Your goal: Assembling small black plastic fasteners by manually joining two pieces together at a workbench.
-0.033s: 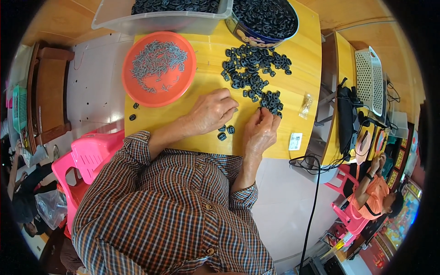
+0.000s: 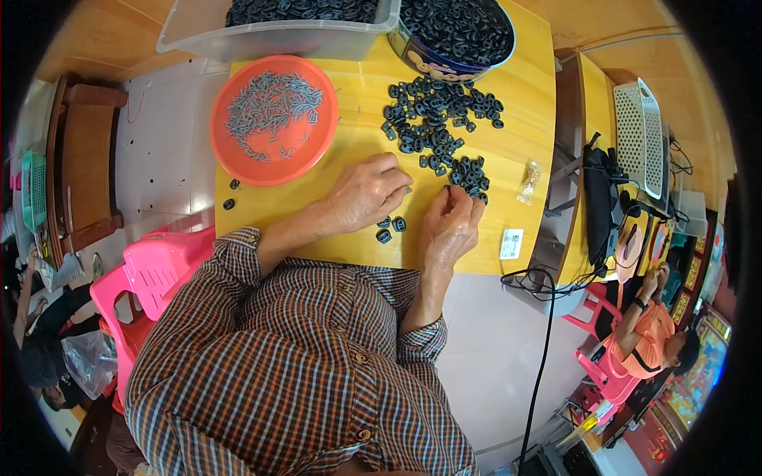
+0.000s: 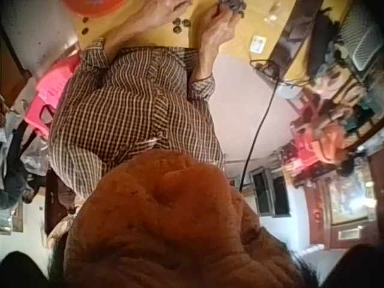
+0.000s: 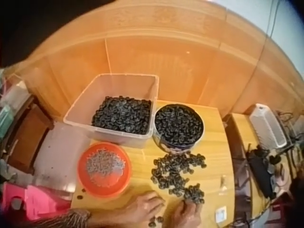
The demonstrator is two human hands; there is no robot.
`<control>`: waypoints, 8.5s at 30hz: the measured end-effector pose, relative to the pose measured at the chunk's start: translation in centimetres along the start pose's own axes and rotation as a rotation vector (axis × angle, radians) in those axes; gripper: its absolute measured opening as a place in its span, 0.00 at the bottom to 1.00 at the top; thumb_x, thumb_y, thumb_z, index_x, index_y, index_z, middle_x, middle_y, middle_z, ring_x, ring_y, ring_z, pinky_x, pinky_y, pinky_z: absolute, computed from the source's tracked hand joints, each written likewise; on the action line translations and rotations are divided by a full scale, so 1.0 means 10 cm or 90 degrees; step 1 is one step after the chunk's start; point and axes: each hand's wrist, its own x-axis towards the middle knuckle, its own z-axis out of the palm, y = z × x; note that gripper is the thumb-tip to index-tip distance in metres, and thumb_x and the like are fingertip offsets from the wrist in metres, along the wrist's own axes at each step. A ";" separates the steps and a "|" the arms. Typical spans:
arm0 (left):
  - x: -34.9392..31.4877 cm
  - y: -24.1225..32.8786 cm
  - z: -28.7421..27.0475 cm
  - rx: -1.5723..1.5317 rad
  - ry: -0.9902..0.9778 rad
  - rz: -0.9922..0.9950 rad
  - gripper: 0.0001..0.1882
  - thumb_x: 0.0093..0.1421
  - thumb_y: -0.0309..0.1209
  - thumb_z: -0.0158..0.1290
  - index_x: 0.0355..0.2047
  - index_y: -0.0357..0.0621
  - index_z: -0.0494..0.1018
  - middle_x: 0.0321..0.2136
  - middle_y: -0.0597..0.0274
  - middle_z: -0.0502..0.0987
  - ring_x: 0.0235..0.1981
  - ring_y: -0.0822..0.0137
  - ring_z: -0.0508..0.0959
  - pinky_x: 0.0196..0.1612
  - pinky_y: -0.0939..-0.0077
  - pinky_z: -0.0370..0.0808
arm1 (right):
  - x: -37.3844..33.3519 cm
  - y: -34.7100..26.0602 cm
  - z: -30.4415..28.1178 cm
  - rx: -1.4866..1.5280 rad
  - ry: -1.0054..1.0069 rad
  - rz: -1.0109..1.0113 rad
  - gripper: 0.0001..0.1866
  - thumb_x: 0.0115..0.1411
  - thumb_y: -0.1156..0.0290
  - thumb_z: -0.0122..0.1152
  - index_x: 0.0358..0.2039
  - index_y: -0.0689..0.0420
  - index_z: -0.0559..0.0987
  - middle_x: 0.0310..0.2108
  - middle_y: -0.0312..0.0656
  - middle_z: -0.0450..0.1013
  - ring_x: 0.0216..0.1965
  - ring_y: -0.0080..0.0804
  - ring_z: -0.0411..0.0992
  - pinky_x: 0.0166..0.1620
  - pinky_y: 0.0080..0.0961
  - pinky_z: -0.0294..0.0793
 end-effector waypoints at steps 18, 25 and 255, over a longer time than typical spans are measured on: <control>0.44 -0.01 0.26 0.193 -0.056 0.070 0.04 0.49 0.25 0.49 0.25 0.37 0.70 0.29 0.54 0.66 0.35 0.56 0.72 0.29 0.62 0.72 | -0.35 0.19 -0.33 0.746 -0.063 0.442 0.09 0.60 0.77 0.56 0.40 0.65 0.73 0.29 0.38 0.72 0.25 0.20 0.70 0.27 0.14 0.68; 0.43 -0.02 0.29 0.242 -0.065 0.089 0.09 0.50 0.25 0.50 0.33 0.38 0.72 0.28 0.56 0.67 0.35 0.56 0.72 0.32 0.63 0.73 | -0.36 0.30 -0.32 0.939 -0.090 0.489 0.08 0.59 0.79 0.55 0.40 0.66 0.74 0.31 0.42 0.72 0.28 0.23 0.71 0.28 0.14 0.68; -0.04 -0.05 0.17 -0.581 -0.119 -0.283 0.07 0.60 0.19 0.47 0.39 0.35 0.72 0.25 0.66 0.75 0.23 0.79 0.76 0.27 0.85 0.73 | -0.27 -0.14 -0.19 0.740 -0.209 0.389 0.07 0.61 0.72 0.56 0.31 0.63 0.73 0.23 0.38 0.73 0.20 0.16 0.66 0.25 0.11 0.65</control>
